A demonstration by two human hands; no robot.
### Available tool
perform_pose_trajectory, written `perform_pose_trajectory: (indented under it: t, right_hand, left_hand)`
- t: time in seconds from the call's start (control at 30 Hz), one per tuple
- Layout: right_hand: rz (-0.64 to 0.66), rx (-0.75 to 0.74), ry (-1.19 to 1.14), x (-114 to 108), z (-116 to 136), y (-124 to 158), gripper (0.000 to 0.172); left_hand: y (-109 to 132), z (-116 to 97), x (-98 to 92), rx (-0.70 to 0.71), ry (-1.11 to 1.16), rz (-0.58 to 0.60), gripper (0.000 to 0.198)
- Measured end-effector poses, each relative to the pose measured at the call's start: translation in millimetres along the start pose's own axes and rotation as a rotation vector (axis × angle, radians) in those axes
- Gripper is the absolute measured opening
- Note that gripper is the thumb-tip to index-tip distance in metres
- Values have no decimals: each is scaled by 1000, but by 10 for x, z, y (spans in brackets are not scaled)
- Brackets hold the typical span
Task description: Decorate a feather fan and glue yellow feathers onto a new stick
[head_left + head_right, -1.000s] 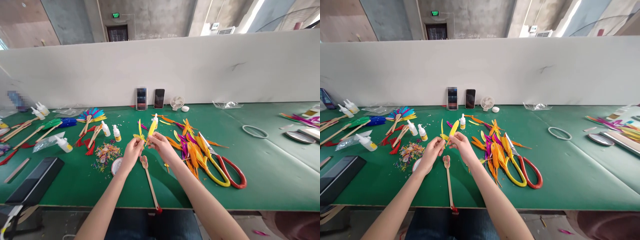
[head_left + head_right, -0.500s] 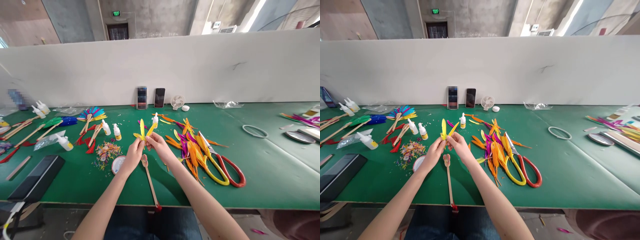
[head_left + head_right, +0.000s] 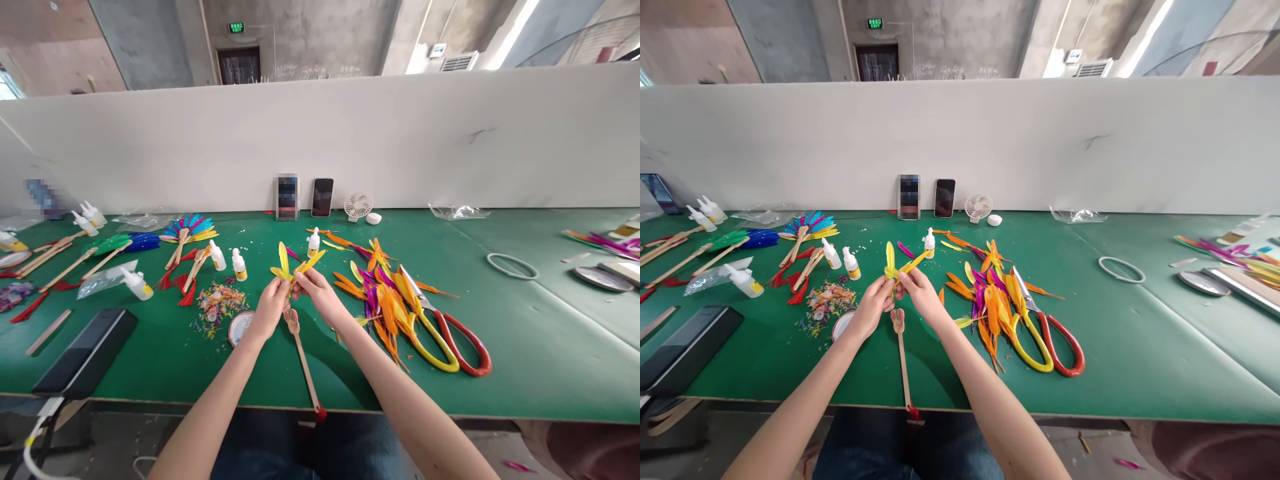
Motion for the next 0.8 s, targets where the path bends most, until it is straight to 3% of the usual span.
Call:
perform_pose_trajectory:
  t: [0.13, 0.3, 0.47, 0.8]
  right_hand:
    - [-10, 30, -22, -20, -1, 4, 35]
    - [-63, 33, -27, -79, 30, 10, 33]
    - [-61, -11, 9, -91, 80, 17, 30]
    - [-123, -58, 88, -117, 56, 24, 29]
  left_hand:
    - [-3, 3, 76, -40, 122, 59, 30]
    - [-2, -121, 90, 61, -20, 85, 31]
    - [-4, -108, 106, 12, -104, 152, 29]
    - [-21, -55, 61, 10, -203, 67, 24]
Point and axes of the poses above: each hand's wrist, its own y-axis away from the middle knuckle, its own x-axis out of the palm, z = x × y, the point moved 6 cm from there along -y, towards the middle knuckle, and after that the axes turned 13 degrees about y, right-handed, at the moved point
